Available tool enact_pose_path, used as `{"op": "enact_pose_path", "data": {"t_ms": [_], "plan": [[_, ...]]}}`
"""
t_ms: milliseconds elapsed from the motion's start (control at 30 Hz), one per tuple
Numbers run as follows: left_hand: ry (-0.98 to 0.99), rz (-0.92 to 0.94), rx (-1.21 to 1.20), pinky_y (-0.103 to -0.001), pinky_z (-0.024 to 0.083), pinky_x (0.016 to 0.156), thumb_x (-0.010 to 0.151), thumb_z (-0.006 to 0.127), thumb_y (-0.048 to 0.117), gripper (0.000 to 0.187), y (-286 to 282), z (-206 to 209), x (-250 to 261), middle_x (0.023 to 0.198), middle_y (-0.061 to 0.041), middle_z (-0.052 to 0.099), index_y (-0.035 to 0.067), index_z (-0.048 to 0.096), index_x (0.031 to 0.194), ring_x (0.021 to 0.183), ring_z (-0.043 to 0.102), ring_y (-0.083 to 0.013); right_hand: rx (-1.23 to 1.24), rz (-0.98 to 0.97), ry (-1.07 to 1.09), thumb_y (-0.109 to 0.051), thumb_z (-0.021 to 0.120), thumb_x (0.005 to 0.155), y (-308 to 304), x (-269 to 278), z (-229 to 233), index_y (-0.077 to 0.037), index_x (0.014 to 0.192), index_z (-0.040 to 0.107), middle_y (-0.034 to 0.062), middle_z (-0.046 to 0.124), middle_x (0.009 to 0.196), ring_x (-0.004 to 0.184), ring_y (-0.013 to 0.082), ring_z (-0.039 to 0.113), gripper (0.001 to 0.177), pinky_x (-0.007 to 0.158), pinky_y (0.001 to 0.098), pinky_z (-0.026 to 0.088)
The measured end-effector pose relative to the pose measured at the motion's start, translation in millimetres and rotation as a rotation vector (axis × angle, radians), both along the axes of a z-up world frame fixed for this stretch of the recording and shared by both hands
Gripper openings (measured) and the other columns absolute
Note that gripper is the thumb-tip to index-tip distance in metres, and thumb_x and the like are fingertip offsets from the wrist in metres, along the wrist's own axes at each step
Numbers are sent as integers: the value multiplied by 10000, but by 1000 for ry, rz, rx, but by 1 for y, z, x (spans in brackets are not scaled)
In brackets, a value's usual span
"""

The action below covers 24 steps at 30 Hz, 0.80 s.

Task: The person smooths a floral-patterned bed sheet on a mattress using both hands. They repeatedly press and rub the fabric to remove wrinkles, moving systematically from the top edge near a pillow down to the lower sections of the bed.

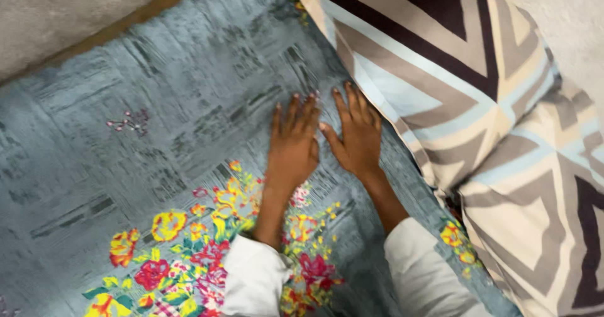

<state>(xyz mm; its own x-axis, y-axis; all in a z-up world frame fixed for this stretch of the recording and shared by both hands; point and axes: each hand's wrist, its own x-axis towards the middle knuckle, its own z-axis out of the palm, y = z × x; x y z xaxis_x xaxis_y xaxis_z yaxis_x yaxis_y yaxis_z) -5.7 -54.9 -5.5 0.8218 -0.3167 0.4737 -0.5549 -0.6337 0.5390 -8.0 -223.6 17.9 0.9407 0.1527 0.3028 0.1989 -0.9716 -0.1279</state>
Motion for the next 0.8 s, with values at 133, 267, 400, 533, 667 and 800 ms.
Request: {"op": "enact_pose_path", "data": {"t_ms": [133,267,400,533,667,800], "plan": [[20,6,44,-565,175,1272,909,544,168,577,2,3,1,1633,-106,413,25,519,1468,1537,314,-319,259,144,107,-427,554,1043,-24,-10,14,-77,1625,357,184,300,1692,1572,372,274,707,1236,568,220],[25,30,61,-549,184,1262,960,518,184,567,-1,7,3,1633,-85,422,33,509,1506,1539,324,-300,198,17,95,-385,518,1069,-36,-75,18,-66,1596,385,152,331,1686,1591,349,284,630,1246,532,247],[15,59,76,-541,189,1270,1001,498,196,536,-4,6,3,1636,-85,431,39,510,1513,1542,336,-291,93,-54,92,-372,512,1044,-40,-94,8,-54,1566,419,154,363,1657,1552,348,295,618,1212,516,244],[-73,79,58,-560,202,1234,986,554,176,509,-7,3,5,1604,-175,427,9,534,1467,1514,348,-313,29,-23,40,-372,506,1046,-42,-93,8,-52,1561,425,148,373,1651,1542,345,298,612,1209,498,255],[-151,15,27,-522,272,1283,939,610,59,470,-13,0,-10,1596,-113,475,10,564,1404,1523,416,-247,94,-35,44,-371,520,1039,-42,-96,6,-67,1556,444,124,374,1657,1549,321,301,604,1209,491,255],[-149,-179,84,-527,289,1226,861,642,56,587,-55,2,-35,1586,-194,435,-29,518,1427,1471,414,-323,89,-15,11,-361,527,1023,-52,-95,-2,-48,1542,444,126,375,1663,1556,320,302,612,1216,490,253]]}}
